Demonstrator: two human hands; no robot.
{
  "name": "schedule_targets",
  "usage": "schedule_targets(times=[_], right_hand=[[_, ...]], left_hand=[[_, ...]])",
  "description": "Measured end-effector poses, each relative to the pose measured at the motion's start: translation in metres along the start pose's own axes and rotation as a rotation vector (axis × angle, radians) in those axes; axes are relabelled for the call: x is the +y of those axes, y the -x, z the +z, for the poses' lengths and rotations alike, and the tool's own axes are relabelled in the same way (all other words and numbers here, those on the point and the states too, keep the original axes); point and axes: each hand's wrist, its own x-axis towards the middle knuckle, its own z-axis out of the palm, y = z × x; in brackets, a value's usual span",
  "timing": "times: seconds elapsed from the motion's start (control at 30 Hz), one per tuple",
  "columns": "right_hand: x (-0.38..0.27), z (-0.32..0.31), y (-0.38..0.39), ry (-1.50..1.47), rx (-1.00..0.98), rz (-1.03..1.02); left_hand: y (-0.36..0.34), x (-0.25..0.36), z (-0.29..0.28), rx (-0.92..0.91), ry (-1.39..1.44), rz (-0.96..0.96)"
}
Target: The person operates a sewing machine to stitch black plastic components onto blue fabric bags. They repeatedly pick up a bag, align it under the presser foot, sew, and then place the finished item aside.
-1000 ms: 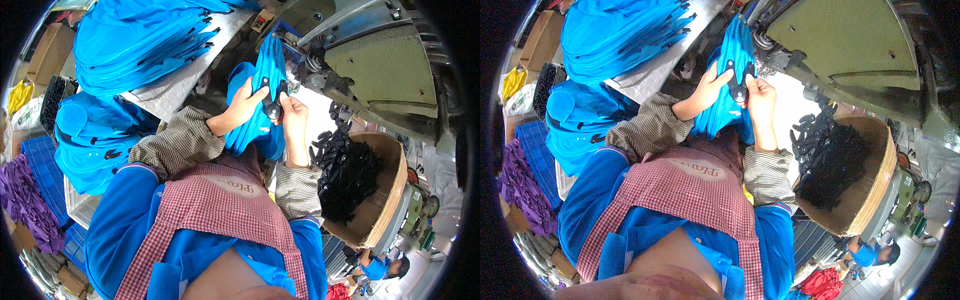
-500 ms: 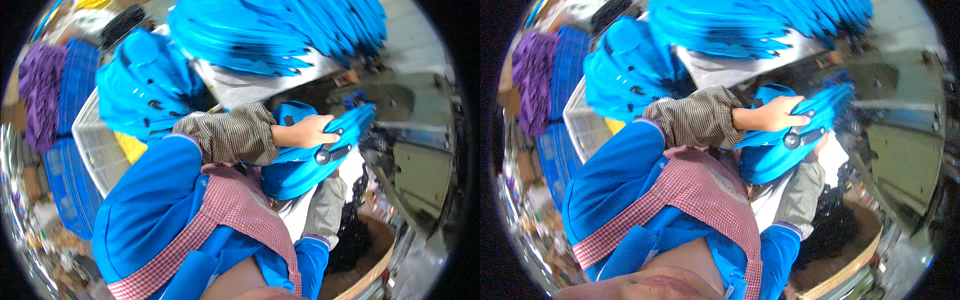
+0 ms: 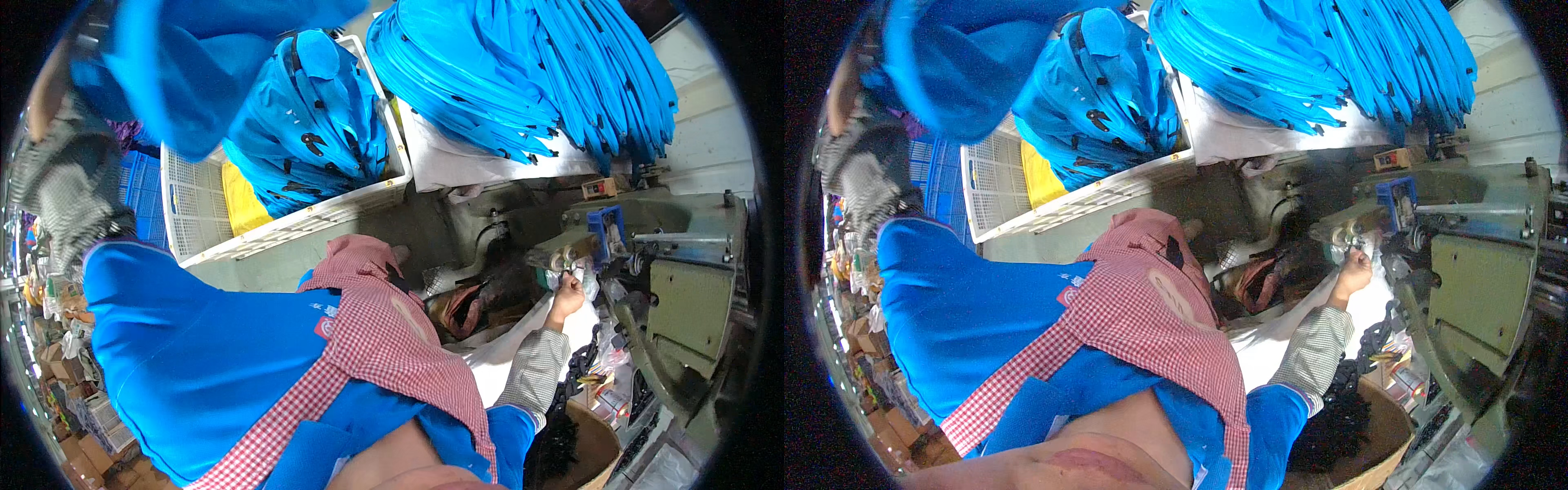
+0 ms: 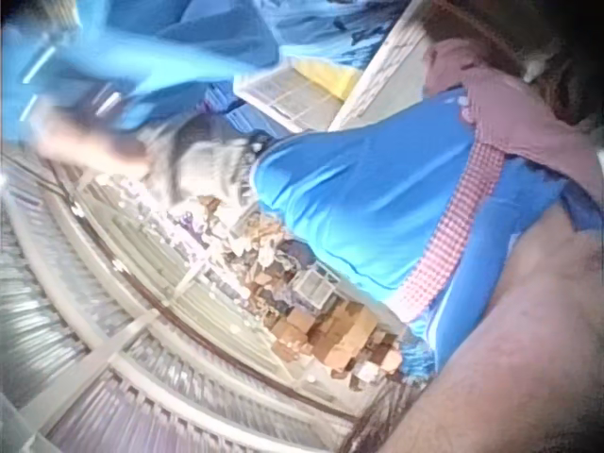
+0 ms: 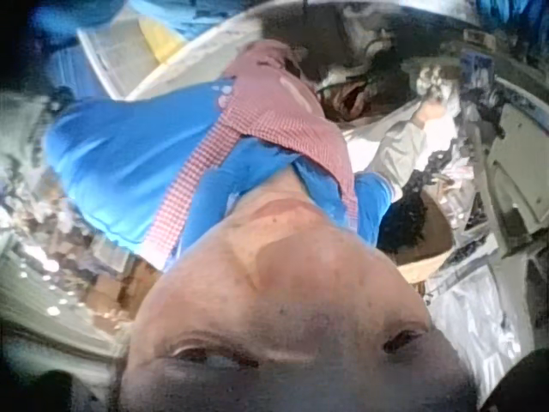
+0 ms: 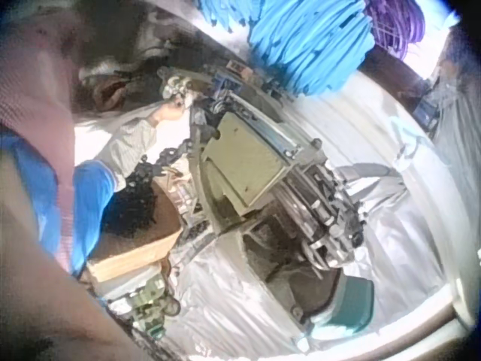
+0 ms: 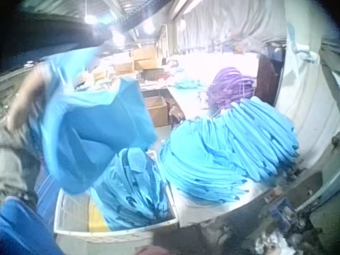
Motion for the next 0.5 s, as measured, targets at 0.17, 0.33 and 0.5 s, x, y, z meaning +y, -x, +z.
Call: schedule_targets(times=[0.17,0.33,0.5], right_hand=[[0.001,0.001,0.002,-0.209,0.005,0.151],[-0.023,-0.005,0.017,-0.410,-0.048,0.217],[-0.011,-0.008,0.016,-0.208,0.030,0.151]], left_hand=[[0.082,-0.011,0.180,-0.704,0.123,0.045],[0.136,0.016,0.335,-0.546,0.366,0.237],[0.003,0.102,0.481,-0.197,0.173,0.314]])
